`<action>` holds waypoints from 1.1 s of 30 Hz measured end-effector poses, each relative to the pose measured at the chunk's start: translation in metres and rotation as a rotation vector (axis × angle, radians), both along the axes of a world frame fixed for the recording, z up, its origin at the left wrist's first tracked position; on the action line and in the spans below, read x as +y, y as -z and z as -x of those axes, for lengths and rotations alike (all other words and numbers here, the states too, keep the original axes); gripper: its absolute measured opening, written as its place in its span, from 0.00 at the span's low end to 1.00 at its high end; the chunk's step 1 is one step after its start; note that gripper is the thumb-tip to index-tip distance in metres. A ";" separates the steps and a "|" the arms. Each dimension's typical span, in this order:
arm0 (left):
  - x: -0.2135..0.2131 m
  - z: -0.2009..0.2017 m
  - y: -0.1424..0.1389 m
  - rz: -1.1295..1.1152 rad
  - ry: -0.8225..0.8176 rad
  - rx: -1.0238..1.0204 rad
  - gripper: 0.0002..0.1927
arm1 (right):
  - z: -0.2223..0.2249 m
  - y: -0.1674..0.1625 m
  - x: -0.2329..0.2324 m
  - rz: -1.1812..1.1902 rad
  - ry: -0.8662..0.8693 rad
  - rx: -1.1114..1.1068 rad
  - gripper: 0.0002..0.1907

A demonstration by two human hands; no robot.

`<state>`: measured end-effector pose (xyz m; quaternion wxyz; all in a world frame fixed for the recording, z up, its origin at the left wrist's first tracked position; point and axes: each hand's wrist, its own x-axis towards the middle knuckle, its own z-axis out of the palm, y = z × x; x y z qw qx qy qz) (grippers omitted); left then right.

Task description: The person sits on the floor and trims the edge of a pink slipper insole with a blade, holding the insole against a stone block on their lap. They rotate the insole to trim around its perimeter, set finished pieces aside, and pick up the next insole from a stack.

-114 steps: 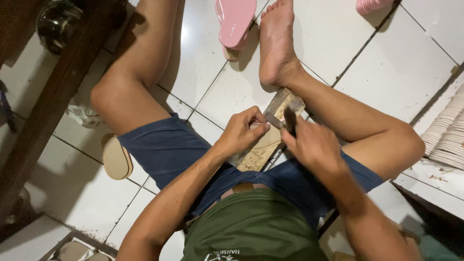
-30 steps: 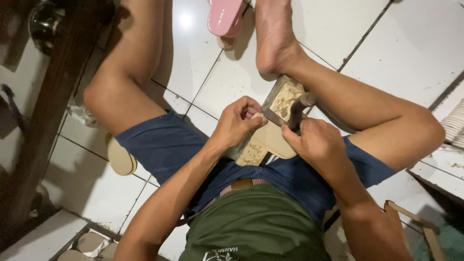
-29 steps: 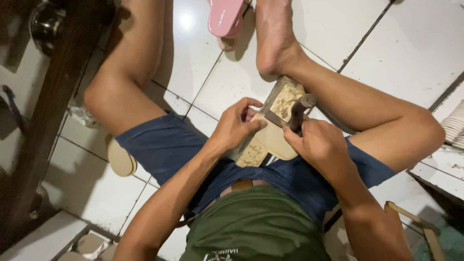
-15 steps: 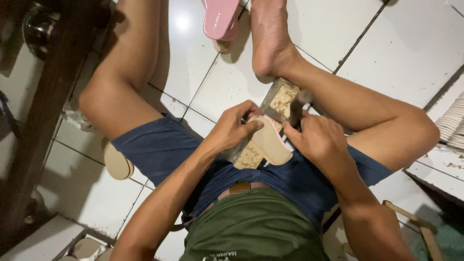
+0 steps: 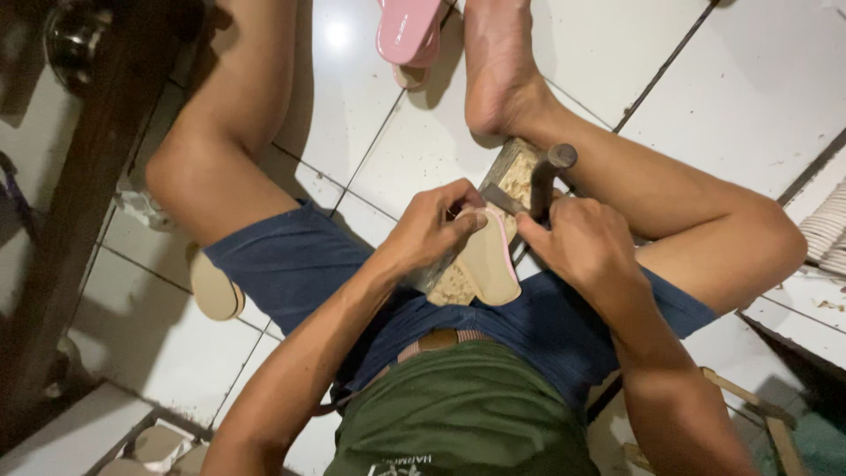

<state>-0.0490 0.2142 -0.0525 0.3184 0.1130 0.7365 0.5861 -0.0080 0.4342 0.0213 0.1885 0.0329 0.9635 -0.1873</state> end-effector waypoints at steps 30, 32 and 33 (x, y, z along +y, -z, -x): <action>0.011 -0.015 0.002 -0.105 -0.234 -0.179 0.09 | 0.009 -0.001 -0.002 -0.015 -0.116 0.045 0.20; 0.012 -0.017 0.003 -0.263 -0.333 -0.267 0.12 | 0.009 -0.008 0.008 0.030 -0.153 -0.020 0.19; 0.009 -0.014 0.002 -0.159 -0.263 -0.209 0.12 | 0.010 -0.008 0.009 0.030 -0.163 0.074 0.19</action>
